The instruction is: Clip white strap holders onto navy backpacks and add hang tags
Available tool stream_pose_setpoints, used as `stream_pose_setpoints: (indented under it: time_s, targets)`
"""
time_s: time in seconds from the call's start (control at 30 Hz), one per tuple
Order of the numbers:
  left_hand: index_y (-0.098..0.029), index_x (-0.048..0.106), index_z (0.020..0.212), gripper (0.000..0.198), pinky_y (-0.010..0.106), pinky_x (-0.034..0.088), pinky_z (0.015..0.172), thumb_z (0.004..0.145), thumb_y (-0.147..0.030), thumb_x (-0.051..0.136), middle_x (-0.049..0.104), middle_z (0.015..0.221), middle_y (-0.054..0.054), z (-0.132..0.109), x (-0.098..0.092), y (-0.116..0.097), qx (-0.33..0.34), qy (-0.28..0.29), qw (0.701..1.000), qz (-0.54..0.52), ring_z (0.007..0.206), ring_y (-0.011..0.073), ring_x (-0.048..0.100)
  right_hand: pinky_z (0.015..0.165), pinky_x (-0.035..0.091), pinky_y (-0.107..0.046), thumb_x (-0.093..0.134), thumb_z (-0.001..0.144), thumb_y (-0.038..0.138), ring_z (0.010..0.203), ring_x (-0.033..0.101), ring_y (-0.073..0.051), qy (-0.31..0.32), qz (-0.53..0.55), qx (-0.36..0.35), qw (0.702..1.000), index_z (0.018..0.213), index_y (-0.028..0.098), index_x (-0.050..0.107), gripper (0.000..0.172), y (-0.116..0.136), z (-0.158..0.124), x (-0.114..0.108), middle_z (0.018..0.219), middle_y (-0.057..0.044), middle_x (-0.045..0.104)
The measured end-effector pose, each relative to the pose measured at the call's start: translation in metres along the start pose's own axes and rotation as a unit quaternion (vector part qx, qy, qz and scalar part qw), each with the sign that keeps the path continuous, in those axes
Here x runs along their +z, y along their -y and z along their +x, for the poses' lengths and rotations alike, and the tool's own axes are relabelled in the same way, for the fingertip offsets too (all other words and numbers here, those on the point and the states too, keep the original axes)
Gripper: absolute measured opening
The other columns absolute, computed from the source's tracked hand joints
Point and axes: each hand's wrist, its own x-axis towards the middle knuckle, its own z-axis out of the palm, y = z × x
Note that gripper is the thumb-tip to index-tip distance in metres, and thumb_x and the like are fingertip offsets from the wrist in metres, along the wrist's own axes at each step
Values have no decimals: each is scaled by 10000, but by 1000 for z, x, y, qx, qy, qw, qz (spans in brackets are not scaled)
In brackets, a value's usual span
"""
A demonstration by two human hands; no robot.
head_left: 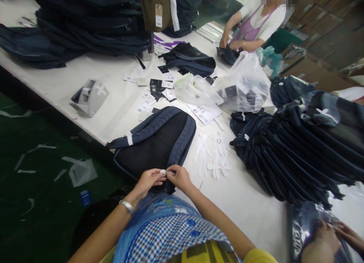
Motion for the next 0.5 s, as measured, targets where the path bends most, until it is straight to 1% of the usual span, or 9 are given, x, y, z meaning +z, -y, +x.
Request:
stream_pose_setpoints:
  time_s: [0.17,0.3,0.43,0.5]
  targets:
    - [-101,649,1056,330,182,559,674,815,-322,691,709,1049,138,0,0,-3,-5,-4,1000,-11,921,183,700,591,402,-220,654,765,313,723,643,-143,33,-22,22,999,824,272,717,96,7,5,-7,805,37,711]
    - [-87,645,1021,358,188,557,667,780,-341,723,712,1010,143,-3,3,-2,-2,-19,1000,-4,898,190,703,601,412,-223,655,764,319,731,648,-153,32,-18,36,999,812,266,720,97,10,6,-8,801,29,715]
    - [-101,654,1039,443,209,559,689,756,-436,715,702,1060,145,-6,5,2,25,-25,999,10,926,204,698,603,428,-212,647,783,264,716,640,-143,38,31,30,998,826,243,720,87,8,4,-7,803,9,710]
    - [-119,658,1032,510,219,553,643,719,-519,705,696,1089,145,-4,4,7,38,-30,999,19,918,223,700,580,430,-199,659,784,240,667,634,-127,38,70,46,996,852,236,697,77,7,3,-4,775,17,699]
